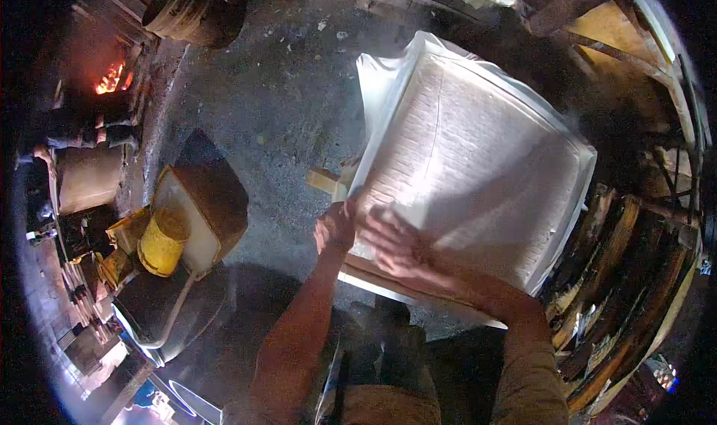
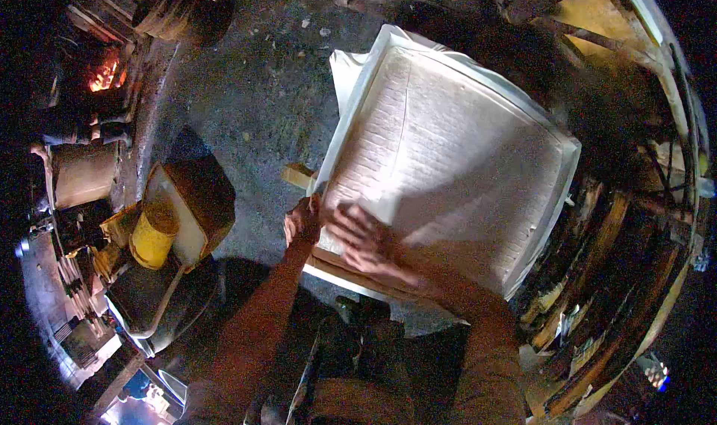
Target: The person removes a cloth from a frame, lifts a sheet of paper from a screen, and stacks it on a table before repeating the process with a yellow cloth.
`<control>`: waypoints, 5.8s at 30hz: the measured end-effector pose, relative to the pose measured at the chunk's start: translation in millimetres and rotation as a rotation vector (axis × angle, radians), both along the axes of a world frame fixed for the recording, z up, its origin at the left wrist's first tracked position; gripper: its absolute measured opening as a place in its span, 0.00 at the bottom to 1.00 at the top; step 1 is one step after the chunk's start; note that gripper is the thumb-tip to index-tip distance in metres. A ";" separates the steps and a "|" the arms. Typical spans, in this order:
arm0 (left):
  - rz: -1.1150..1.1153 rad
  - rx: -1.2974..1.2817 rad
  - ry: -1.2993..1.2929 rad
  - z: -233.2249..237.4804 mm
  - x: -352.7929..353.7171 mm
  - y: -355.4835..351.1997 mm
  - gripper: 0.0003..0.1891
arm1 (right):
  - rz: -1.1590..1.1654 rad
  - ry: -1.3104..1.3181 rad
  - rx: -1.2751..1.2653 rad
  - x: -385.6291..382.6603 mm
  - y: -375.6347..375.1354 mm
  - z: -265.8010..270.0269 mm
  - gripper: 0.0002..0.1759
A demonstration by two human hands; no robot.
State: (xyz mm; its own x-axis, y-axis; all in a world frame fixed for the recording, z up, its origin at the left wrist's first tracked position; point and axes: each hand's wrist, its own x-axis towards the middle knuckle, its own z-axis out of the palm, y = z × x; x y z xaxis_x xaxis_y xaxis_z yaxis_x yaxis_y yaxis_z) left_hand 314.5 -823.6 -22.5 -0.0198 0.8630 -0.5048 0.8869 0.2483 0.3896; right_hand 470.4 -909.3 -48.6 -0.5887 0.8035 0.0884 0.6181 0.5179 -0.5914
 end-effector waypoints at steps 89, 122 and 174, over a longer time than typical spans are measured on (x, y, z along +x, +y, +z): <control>-0.161 0.126 0.105 -29.6 -10.5 -10.0 0.15 | -0.910 -0.374 0.296 231.3 97.1 2.5 0.25; -0.055 0.247 0.025 -58.1 -21.4 -12.1 0.24 | -1.288 -0.696 0.085 296.0 -92.3 -34.0 0.33; -0.154 0.204 0.002 -60.5 -21.8 -6.3 0.24 | -1.275 -0.380 -0.061 234.4 -167.8 -24.9 0.37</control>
